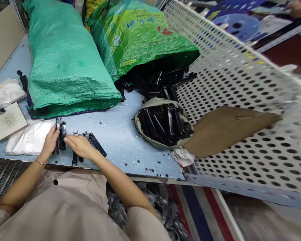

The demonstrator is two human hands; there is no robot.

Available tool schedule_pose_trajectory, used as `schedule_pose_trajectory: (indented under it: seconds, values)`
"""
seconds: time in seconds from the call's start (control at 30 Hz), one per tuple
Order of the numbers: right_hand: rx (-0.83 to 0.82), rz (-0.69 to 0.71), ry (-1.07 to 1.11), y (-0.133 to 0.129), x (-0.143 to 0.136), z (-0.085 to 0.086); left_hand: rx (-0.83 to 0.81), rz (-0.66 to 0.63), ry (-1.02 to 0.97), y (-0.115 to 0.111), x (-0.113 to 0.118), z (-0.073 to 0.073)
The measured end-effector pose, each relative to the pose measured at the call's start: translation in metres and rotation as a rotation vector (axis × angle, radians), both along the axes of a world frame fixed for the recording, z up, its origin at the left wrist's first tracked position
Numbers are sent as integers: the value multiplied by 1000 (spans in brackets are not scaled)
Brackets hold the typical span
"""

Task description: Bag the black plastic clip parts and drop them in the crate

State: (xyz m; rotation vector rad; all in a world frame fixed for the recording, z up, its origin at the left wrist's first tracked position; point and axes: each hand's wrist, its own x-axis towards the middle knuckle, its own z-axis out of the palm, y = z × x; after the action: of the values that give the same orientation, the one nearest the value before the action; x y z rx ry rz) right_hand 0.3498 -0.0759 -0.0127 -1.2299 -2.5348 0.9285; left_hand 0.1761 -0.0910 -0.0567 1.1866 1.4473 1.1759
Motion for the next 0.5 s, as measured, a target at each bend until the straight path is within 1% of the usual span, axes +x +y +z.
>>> schedule_pose_trajectory:
  seconds: [0.07,0.13,0.17,0.23,0.3,0.33,0.4,0.47,0.5]
  values:
    - [47,-72,9,29,-23,8,14,-35,145,-13,8,-22]
    - [99,-143,-14,60,-61,11,53,-68,235,-26,24,-39]
    - [106,-171,-32,74,-83,11,81,-72,262,-31,31,-44]
    - [95,-218,-84,99,-124,9,116,-69,264,-36,41,-49]
    - [68,-223,-155,116,-153,5,87,-53,181,-33,37,-47]
    - [58,-219,-186,120,-159,3,57,-20,110,-28,30,-45]
    - [59,-213,-219,115,-156,-1,3,108,-77,-15,7,-36]
    - [92,-192,-213,95,-135,-5,-18,225,-294,0,-18,-26]
    - [117,-160,-203,80,-121,-8,-23,247,-394,7,-29,-20]
